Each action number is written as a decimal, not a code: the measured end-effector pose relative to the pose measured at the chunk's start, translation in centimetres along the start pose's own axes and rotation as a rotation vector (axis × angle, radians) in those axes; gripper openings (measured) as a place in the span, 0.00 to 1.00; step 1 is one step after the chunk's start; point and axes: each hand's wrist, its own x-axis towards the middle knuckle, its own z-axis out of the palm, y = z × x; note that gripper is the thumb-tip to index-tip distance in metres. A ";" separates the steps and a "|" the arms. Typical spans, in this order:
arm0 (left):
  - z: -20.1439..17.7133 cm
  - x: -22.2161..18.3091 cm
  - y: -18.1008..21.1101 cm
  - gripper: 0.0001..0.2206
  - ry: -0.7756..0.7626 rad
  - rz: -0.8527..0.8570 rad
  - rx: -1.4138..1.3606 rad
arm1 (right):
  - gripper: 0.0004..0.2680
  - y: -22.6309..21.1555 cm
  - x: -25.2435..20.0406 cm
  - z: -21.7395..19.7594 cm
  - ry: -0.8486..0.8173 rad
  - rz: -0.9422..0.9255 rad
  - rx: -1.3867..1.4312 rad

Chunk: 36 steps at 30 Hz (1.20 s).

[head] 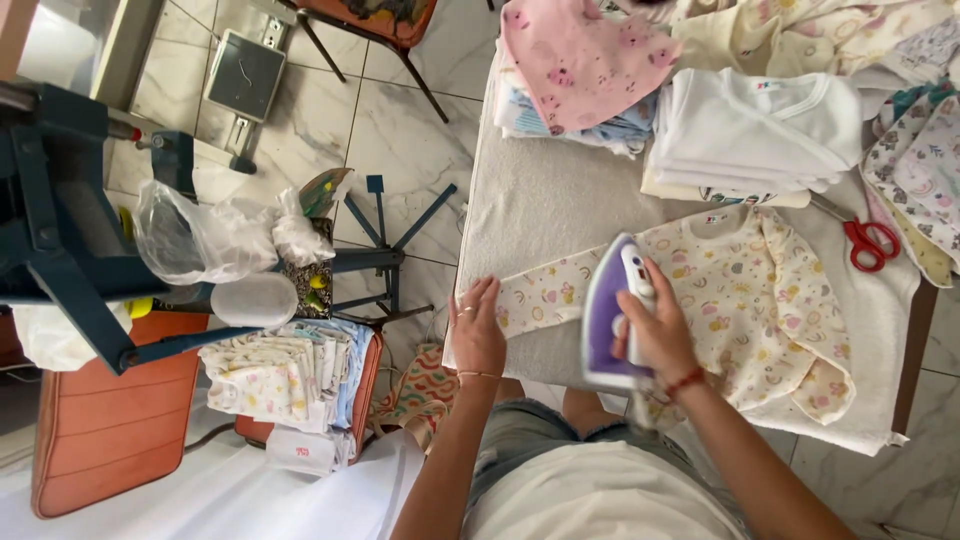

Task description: Ironing and folding baby clothes on a work table.

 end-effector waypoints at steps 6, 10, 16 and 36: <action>2.1 1.0 0.4 0.23 -0.167 0.309 0.278 | 0.21 2.5 0.8 2.4 0.124 -0.004 0.084; 2.5 1.0 0.0 0.25 -0.163 0.315 0.335 | 0.20 2.1 3.3 1.9 0.234 -0.010 0.066; 2.6 1.2 -0.1 0.25 -0.159 0.323 0.327 | 0.21 2.2 3.0 3.0 0.223 0.002 0.139; 2.3 1.7 -0.3 0.27 -0.185 0.311 0.333 | 0.20 1.7 5.6 2.6 0.180 -0.077 0.101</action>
